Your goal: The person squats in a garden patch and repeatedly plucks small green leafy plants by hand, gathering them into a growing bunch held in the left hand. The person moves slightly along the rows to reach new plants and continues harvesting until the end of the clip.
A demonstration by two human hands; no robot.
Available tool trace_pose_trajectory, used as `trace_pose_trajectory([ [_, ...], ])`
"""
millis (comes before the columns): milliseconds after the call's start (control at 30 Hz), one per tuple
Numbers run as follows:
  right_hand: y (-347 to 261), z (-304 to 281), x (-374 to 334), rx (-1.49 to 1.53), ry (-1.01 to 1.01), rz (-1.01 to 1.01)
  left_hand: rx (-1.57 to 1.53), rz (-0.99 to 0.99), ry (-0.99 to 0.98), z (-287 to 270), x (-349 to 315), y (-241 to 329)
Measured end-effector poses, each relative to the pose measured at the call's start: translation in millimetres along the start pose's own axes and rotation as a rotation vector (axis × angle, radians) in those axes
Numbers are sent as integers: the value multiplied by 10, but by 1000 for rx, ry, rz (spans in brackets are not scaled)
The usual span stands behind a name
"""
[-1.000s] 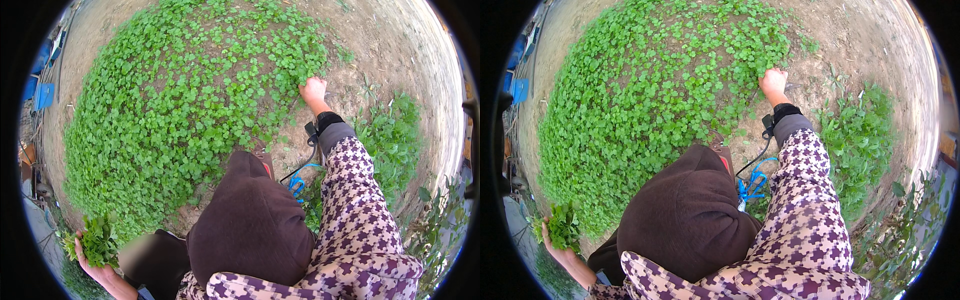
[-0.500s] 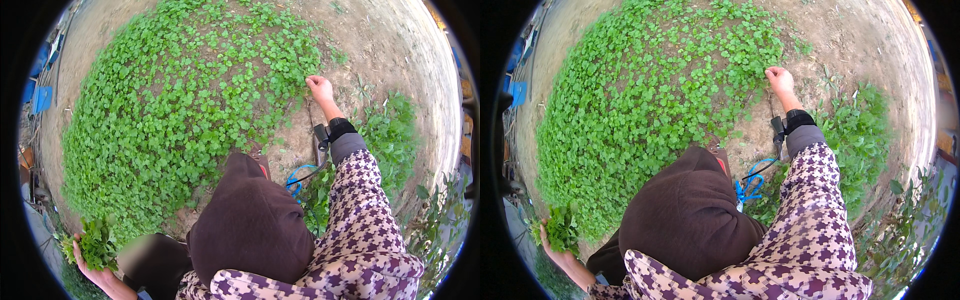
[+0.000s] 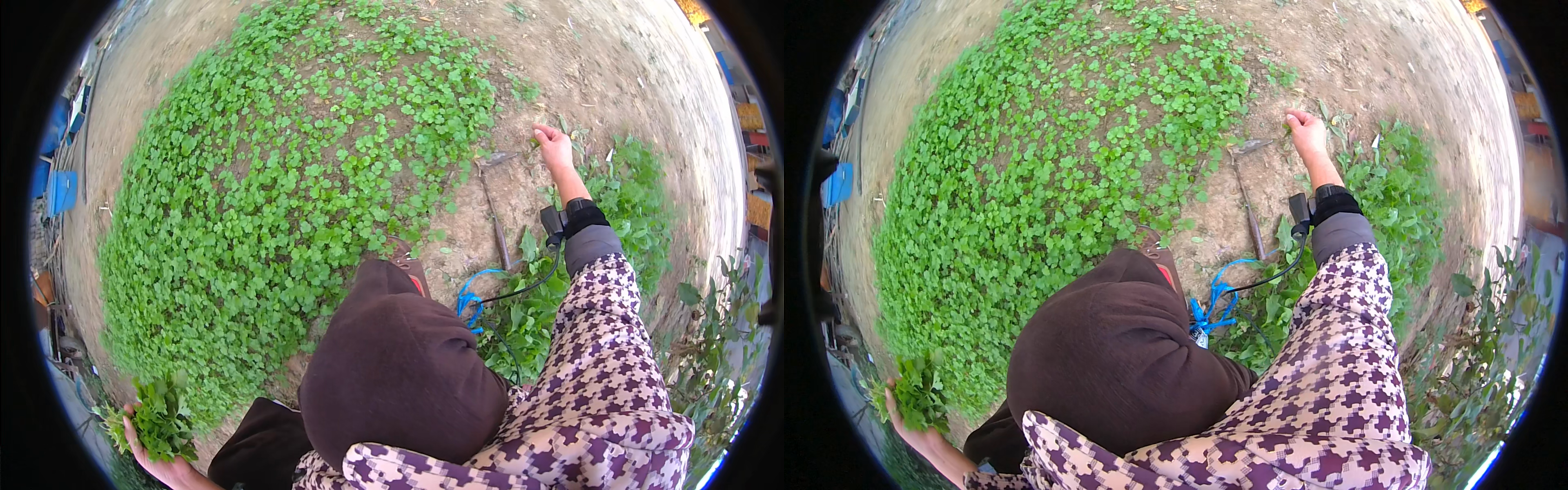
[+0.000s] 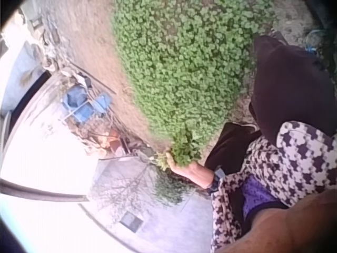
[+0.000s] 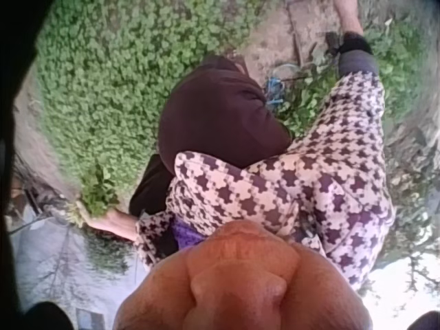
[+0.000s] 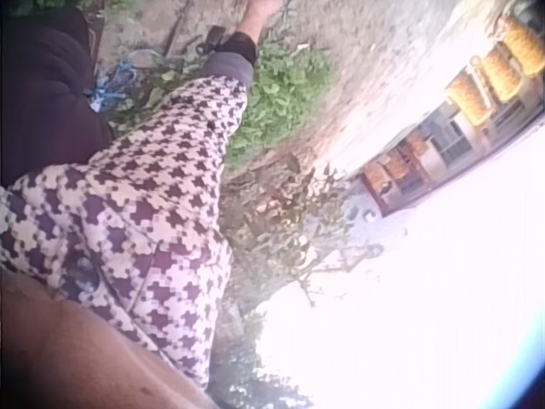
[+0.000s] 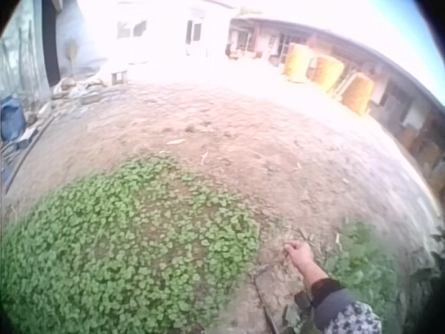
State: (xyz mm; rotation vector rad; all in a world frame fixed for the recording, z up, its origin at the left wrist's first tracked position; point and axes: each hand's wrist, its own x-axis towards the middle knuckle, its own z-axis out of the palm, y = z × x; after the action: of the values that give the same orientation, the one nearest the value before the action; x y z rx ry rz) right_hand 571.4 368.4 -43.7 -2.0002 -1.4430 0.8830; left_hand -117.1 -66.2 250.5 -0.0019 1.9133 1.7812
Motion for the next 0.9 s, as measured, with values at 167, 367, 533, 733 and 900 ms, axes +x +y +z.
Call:
trace_pose_trajectory([
  [167,292,-597,205,-500,453,57,-18,-19,-19,-49,7,1],
  [367,428,-606,-44,-411,519,252,19,-4,-2,-6,31,-6],
  [533,203,32,-327,-443,217,80,72,15,70,115,7,-8],
  [733,-123,838,-514,-554,-132,-344,87,19,59,164,-7,-47],
  [900,-253,1184,-550,-845,-90,-548,125,34,140,159,-34,-81],
])
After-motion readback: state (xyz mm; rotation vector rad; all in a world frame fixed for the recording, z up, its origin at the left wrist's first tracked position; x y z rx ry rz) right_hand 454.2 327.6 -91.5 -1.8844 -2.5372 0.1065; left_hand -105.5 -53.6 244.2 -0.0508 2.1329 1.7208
